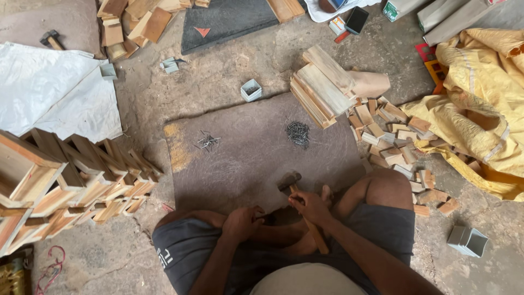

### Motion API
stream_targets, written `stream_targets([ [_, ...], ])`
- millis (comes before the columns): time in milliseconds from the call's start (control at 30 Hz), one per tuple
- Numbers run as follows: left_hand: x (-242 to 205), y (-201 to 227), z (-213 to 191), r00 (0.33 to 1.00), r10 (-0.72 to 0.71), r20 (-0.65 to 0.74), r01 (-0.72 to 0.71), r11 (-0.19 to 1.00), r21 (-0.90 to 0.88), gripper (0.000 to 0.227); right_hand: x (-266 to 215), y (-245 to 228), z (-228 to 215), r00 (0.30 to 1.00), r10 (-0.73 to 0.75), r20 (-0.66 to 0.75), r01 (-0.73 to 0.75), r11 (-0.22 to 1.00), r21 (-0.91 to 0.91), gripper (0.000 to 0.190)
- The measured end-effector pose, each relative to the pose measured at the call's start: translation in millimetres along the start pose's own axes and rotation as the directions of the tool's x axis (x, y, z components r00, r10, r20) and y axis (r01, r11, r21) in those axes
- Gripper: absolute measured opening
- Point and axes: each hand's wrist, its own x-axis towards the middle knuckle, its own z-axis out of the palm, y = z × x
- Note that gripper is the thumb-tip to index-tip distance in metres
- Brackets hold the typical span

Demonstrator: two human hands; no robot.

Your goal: The person assembles small wooden frames by hand, using a hammer to drive nails into the joints. They pick up wooden pieces, align them, and hammer nails to secure the structure, occasionally adjusting the frame's position.

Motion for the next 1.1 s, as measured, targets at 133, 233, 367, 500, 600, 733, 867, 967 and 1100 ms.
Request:
stream_targets([
  [133,-2.1,2.6,-2.3,1.0,-0.014,0.009,0.014,1.0,0.012,0.035,-4.2,-7.5,-1.2,1.0,0.0,-0.005,0.0,1.0,-0.017,0.034],
  [233,-4.3,8.4,-5.8,0.999,-0.046,0.021,0.046,0.999,0.001,0.035,-5.7,-12.3,-2.7,0.998,-0.059,-0.013,0.059,0.998,-0.003,0.033],
  [367,-4.1,13.1,-11.9,0.995,-0.088,0.038,0.088,0.996,0.0,0.036,-2.6,-15.1,-3.7,1.0,-0.026,0.006,0.026,1.0,0.002,0.031],
  [500,-6.7,11.4,-10.0,0.997,-0.076,0.033,0.076,0.997,-0.011,0.035,-6.7,-13.9,-2.4,0.998,-0.052,0.024,0.052,0.999,0.007,0.03],
  [600,-5.2,8.8,-9.2,0.999,-0.046,0.012,0.046,0.999,-0.016,0.036,-8.3,-15.9,-4.0,0.999,-0.044,0.029,0.043,0.999,0.013,0.029],
  [733,-5.0,7.0,-8.7,0.999,-0.045,0.006,0.045,0.999,-0.024,0.037,-8.9,-20.1,-5.4,0.998,-0.044,0.034,0.045,0.999,-0.013,0.029],
  [867,-5.4,8.0,-9.5,0.998,-0.057,0.011,0.057,0.998,-0.015,0.037,-9.1,-19.8,-4.8,0.999,-0.03,0.043,0.031,0.999,-0.024,0.03],
  [967,-5.6,9.6,-10.1,0.993,-0.11,0.046,0.11,0.994,-0.006,0.039,-9.0,-18.5,-4.5,0.996,-0.077,0.034,0.079,0.995,-0.066,0.031],
  [1100,-6.6,10.4,-10.0,0.995,-0.089,0.043,0.09,0.996,-0.008,0.039,-9.5,-18.8,-4.7,0.998,-0.054,0.038,0.055,0.998,-0.042,0.03],
])
